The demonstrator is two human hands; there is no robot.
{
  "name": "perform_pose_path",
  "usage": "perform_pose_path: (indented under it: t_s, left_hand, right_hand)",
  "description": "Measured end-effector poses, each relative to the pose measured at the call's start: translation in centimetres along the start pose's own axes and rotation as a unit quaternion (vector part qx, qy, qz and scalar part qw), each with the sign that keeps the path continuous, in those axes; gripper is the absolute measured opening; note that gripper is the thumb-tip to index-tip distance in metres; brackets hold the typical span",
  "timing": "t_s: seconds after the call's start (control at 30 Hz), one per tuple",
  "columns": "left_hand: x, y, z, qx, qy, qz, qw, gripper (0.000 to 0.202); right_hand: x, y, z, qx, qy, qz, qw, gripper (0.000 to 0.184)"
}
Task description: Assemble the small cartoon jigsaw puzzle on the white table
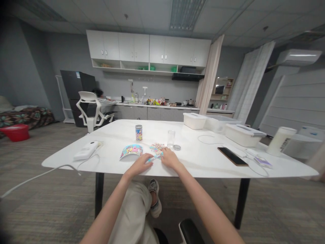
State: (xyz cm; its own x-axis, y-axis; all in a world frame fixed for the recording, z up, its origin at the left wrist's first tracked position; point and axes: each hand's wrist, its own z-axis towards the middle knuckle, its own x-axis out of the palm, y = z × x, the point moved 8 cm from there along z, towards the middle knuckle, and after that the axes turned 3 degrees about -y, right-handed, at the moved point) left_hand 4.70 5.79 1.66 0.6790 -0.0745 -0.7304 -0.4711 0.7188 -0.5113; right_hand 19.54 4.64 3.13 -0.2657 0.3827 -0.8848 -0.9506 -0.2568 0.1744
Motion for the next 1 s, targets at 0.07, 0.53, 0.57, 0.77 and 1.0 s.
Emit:
perform_pose_path:
  t_s: [0.07, 0.53, 0.57, 0.77, 1.0]
  left_hand:
    - [-0.9, -0.4, -0.1, -0.007, -0.044, 0.021, 0.999, 0.028]
    - [-2.2, -0.7, -1.1, -0.179, -0.084, 0.314, 0.929, 0.038]
    - [-2.5, -0.8, -1.2, -0.186, -0.091, 0.318, 0.925, 0.038]
    - [-3.4, -1.1, -1.6, -0.204, -0.110, 0.363, 0.903, 0.032]
    - [-1.3, -1.2, 2.1, -0.029, -0.033, 0.273, 0.961, 0.021]
  right_hand:
    - [1.0, 2.0, 1.5, 0.024, -0.027, -0.015, 0.999, 0.034]
    - [2.2, 1.1, 1.5, 0.108, -0.049, 0.002, 0.993, 0.025]
    - [2.3, 0.9, 1.6, 0.111, -0.052, 0.009, 0.992, 0.024]
    - [2.7, 0.4, 1.9, 0.099, -0.073, 0.059, 0.991, 0.019]
    - [1.4, 1.4, 1.9, 0.022, -0.138, 0.096, 0.986, 0.021]
